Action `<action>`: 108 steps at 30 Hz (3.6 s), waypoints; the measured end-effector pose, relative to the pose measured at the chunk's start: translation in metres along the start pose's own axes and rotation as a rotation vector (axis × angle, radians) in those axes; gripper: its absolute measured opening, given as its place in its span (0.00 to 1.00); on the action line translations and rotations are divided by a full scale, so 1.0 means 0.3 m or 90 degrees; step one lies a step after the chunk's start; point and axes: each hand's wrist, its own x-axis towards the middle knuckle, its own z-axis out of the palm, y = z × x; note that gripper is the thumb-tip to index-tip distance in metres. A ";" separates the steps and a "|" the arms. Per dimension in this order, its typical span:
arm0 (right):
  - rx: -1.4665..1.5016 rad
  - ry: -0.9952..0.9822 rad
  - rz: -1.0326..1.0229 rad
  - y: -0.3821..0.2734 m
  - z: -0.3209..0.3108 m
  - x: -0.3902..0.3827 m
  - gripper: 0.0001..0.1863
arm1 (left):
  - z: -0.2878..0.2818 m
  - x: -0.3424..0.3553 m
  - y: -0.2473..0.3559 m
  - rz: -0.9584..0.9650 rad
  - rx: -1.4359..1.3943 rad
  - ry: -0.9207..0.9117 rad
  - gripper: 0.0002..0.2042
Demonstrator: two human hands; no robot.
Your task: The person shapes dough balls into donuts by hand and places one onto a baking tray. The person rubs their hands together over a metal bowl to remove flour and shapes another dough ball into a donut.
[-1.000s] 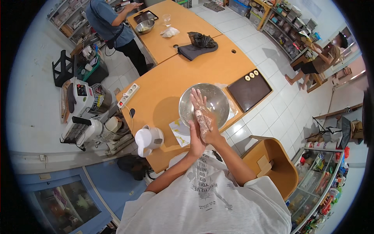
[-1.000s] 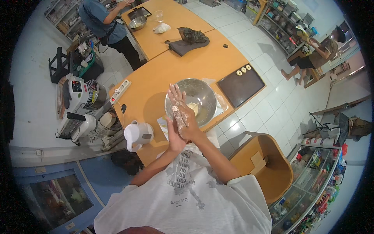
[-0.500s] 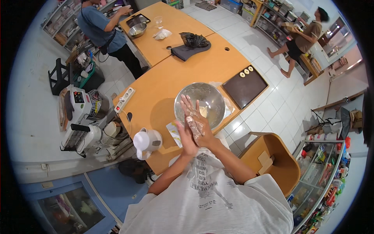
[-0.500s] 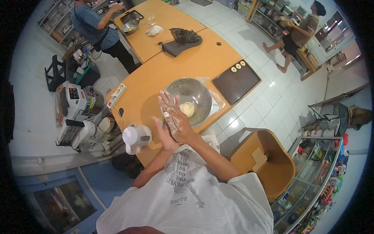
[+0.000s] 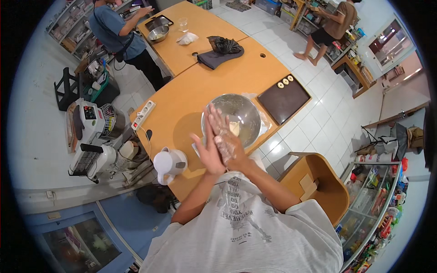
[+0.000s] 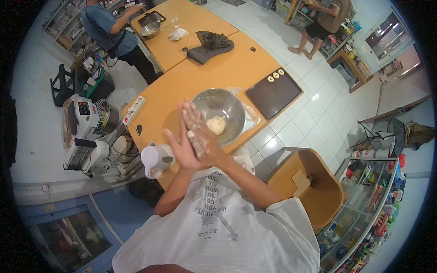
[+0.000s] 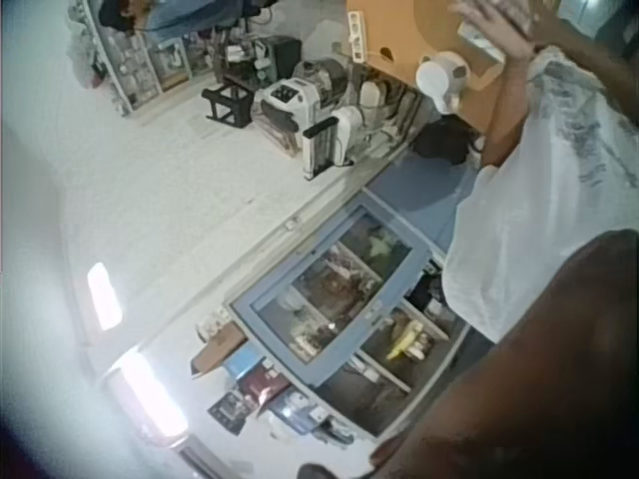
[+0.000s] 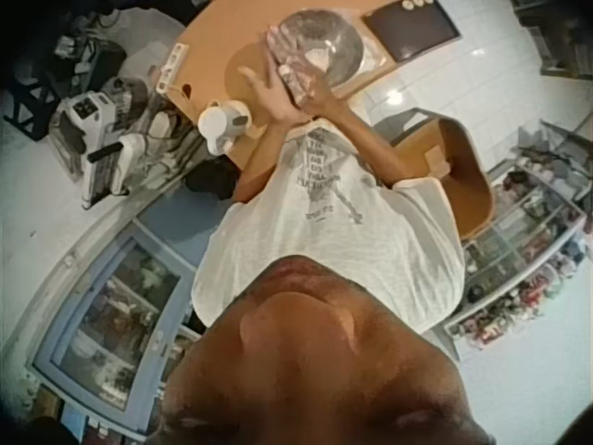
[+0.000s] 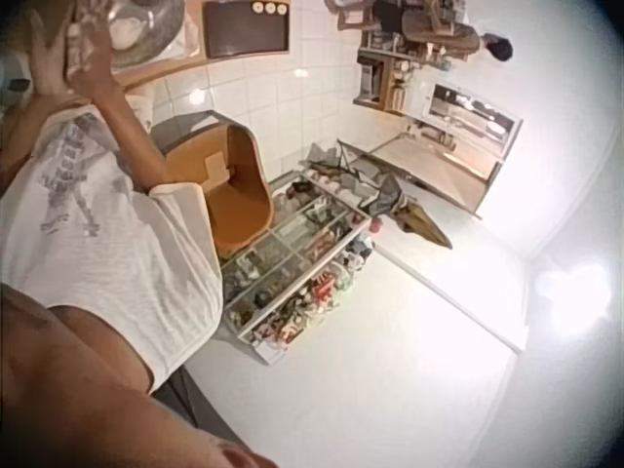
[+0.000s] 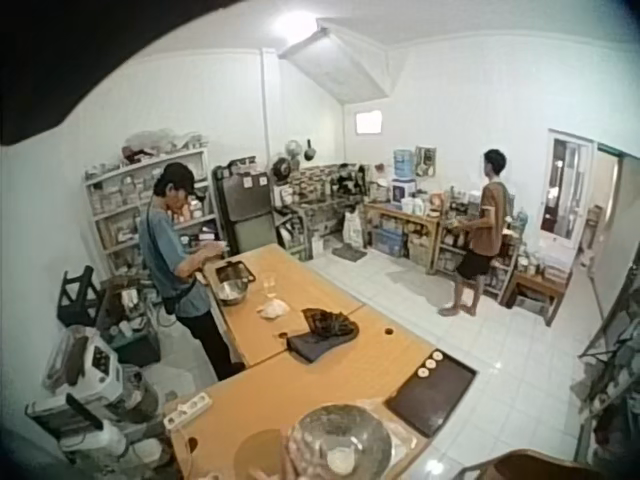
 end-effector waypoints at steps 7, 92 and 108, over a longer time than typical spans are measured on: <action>0.096 -0.031 0.081 -0.102 0.049 0.004 0.28 | -0.192 -0.054 -0.170 0.003 0.053 0.097 0.41; -0.025 -0.041 0.077 -0.046 0.032 -0.023 0.27 | -0.086 0.057 -0.044 -0.010 -0.079 0.131 0.41; -0.001 0.005 0.064 -0.096 0.075 -0.020 0.26 | -0.100 0.120 -0.005 0.009 -0.033 0.112 0.41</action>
